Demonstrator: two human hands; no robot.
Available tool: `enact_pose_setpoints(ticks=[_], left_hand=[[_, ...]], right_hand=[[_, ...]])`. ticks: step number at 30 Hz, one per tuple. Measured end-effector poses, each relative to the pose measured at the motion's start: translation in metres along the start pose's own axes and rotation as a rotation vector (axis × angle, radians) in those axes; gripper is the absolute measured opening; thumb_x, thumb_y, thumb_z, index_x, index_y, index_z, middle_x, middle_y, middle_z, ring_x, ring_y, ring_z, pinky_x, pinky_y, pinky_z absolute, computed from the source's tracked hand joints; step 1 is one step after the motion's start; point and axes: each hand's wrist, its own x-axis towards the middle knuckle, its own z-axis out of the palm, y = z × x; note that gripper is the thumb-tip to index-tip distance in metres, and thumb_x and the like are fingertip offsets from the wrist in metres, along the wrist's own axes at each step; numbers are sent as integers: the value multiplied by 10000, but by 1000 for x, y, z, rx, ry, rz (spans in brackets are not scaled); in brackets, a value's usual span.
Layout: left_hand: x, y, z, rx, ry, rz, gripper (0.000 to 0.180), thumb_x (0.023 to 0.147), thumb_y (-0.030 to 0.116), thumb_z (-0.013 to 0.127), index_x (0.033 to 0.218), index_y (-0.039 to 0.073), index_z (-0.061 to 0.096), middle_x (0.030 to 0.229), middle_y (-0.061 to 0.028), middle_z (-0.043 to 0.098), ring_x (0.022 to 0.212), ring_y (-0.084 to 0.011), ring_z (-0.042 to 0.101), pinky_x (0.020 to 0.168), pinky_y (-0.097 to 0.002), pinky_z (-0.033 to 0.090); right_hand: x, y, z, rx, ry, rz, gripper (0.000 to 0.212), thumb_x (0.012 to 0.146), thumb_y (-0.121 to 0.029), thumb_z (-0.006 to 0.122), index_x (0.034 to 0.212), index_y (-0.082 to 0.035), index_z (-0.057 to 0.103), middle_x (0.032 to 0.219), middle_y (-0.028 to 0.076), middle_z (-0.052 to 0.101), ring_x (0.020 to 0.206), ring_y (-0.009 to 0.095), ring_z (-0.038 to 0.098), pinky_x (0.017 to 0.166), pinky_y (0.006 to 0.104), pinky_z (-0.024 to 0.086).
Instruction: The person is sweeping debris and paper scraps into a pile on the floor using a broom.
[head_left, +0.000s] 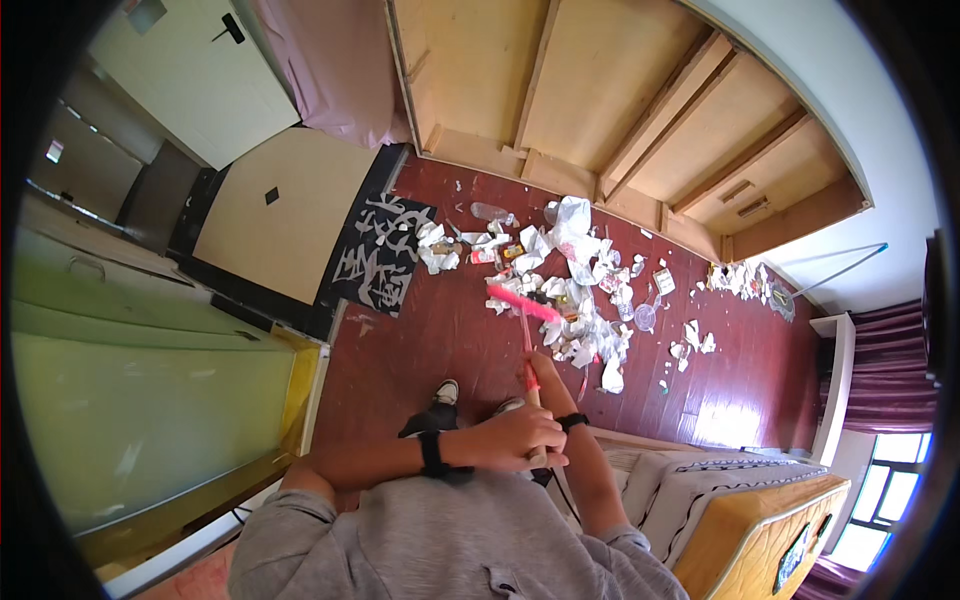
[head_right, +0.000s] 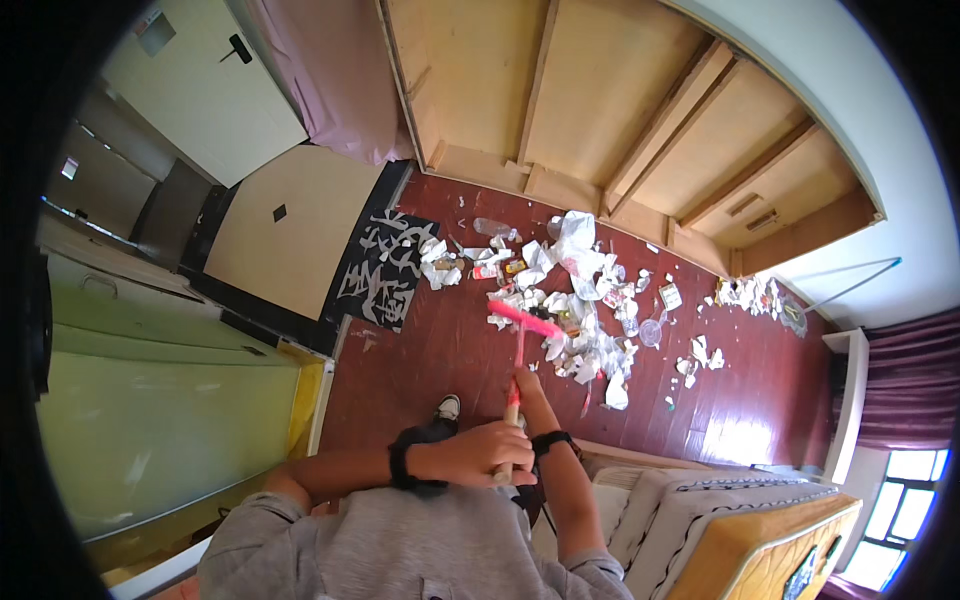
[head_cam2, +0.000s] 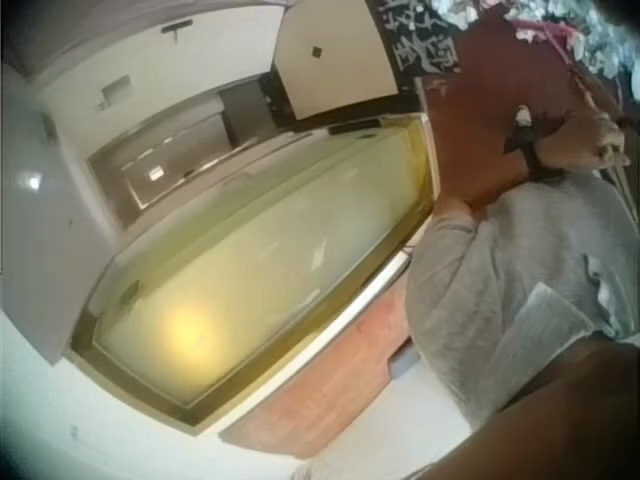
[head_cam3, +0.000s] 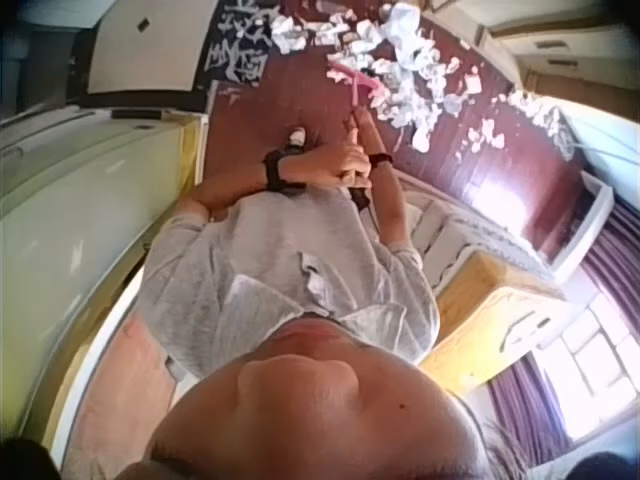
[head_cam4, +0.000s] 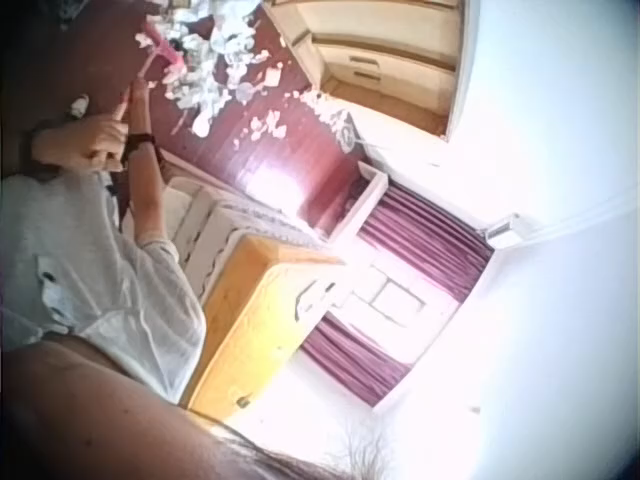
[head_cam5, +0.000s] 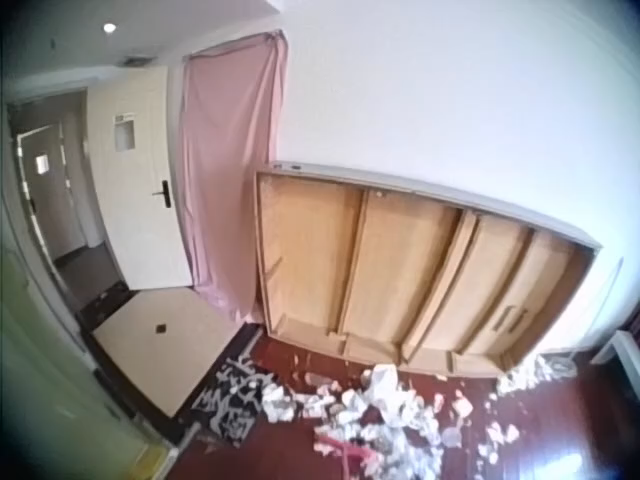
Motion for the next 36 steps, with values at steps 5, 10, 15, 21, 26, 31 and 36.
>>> enact_pose_setpoints(ticks=[5, 10, 15, 21, 26, 31, 36], left_hand=[[8, 30, -18, 123, 140, 64, 158, 766, 156, 712, 736, 91, 570, 764, -66, 588, 710, -262, 559, 660, -382, 446], [0, 38, -30, 295, 441, -158, 161, 721, 132, 743, 752, 94, 589, 760, -65, 574, 756, -278, 574, 718, -392, 461], [-6, 34, -52, 404, 467, -195, 209, 707, 170, 765, 755, 84, 582, 752, -57, 538, 789, -280, 557, 744, -394, 452], [-7, -47, -125, 551, 687, -366, 229, 719, 132, 741, 707, 56, 525, 727, -79, 518, 770, -291, 544, 733, -417, 443], [-9, -172, -215, 585, 696, -399, 184, 728, 139, 716, 712, 57, 552, 757, -100, 562, 789, -300, 565, 723, -411, 442], [0, -276, -258, 528, 493, -411, 169, 686, 229, 713, 689, 101, 602, 713, -54, 586, 754, -265, 584, 682, -393, 436], [56, -294, -251, 485, 348, -219, 145, 656, 258, 714, 683, 141, 632, 724, -31, 617, 682, -230, 597, 647, -405, 437]], right_hand=[[-34, -76, 60, 252, -270, 108, 187, 844, -66, 545, 939, -162, 415, 645, 22, 414, 516, 156, 506, 416, 294, 444], [-97, -126, 117, 68, -544, 113, 241, 817, 21, 533, 938, -133, 394, 715, 35, 461, 557, 159, 514, 458, 302, 451], [-64, -137, 165, -244, -711, 90, 260, 829, 8, 512, 1039, -115, 421, 721, 28, 463, 564, 141, 522, 471, 278, 448], [30, -192, 250, -462, -847, 28, 297, 829, -30, 525, 1107, -102, 448, 772, 43, 514, 637, 145, 552, 525, 308, 479], [183, -207, 277, -287, -945, -6, 337, 884, -137, 554, 1202, -60, 474, 836, 39, 565, 692, 117, 558, 575, 264, 473], [273, -209, 235, -215, -1045, -12, 328, 965, -211, 473, 1275, -104, 475, 817, -23, 508, 708, 86, 463, 621, 234, 426], [244, -244, 216, -159, -862, 127, 410, 968, -211, 465, 1363, -105, 437, 828, -24, 505, 717, 88, 455, 631, 233, 421]])
